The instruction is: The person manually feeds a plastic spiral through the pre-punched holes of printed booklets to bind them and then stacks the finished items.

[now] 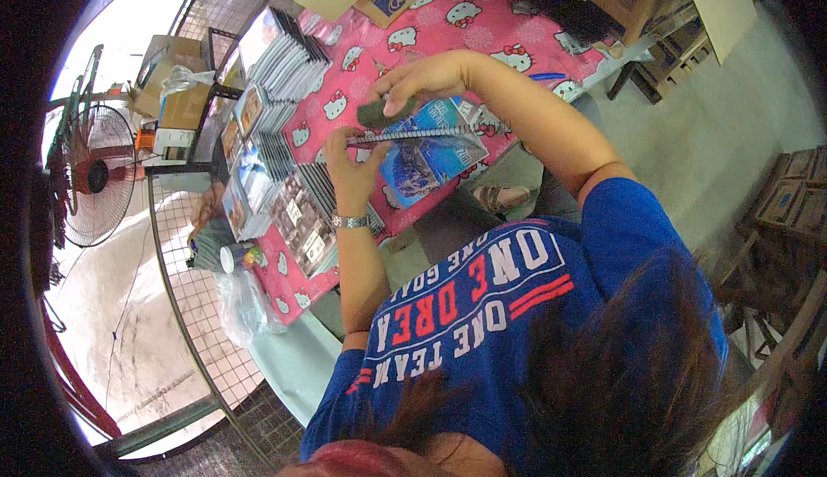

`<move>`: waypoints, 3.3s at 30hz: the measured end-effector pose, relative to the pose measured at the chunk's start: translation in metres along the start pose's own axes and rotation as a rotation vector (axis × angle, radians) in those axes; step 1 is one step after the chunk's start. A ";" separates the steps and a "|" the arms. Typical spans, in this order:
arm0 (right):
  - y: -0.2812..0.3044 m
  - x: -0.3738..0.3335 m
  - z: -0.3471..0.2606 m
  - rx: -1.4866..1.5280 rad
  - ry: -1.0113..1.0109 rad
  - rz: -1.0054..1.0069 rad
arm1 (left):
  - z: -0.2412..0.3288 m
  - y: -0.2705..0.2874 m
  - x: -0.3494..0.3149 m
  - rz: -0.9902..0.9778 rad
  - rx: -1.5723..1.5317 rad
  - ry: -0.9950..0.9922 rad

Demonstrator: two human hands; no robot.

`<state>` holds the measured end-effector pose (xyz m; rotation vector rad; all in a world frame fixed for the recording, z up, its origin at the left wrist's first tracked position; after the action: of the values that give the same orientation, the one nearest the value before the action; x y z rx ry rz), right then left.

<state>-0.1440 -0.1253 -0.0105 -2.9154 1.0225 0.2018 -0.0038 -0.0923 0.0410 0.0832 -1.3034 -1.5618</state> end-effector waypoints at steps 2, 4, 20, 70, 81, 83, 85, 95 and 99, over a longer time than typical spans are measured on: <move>-0.014 0.002 -0.009 0.204 0.076 -0.176 | -0.017 -0.002 -0.004 -0.003 -0.039 0.030; -0.001 0.013 0.001 -0.028 -0.043 -0.009 | -0.022 -0.004 -0.001 -0.033 -0.087 0.072; -0.001 0.018 -0.010 0.052 0.024 -0.008 | -0.042 -0.014 -0.002 -0.017 -0.173 0.091; -0.073 -0.032 0.005 -0.246 -0.018 0.612 | -0.020 -0.003 -0.046 0.353 -0.147 0.151; -0.019 -0.077 0.042 -0.225 0.070 0.750 | -0.069 0.093 -0.107 0.731 -0.547 0.712; 0.017 -0.117 0.069 -0.430 -0.023 0.976 | -0.083 0.138 -0.137 0.970 -0.637 0.699; 0.041 -0.148 0.096 -0.662 -0.078 1.103 | -0.093 0.169 -0.170 1.046 -0.532 0.693; 0.190 -0.197 0.156 -0.903 -0.355 1.423 | -0.131 0.175 -0.230 0.644 0.237 0.799; 0.198 -0.185 0.144 -1.418 -0.628 1.493 | -0.134 0.187 -0.256 0.605 0.376 0.860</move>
<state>-0.4264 -0.1527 -0.1272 -1.1550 3.2864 2.2845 0.3140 0.0297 -0.0083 0.4914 -0.7893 -0.6146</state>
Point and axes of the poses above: each hand's wrist, its own x-axis towards the middle knuckle, its own y-axis out of the back of the hand, z = x × y, the point moved 9 cm from there along x, towards the middle knuckle, and after that the axes turned 6 degrees about -y, right-handed, at the moved point
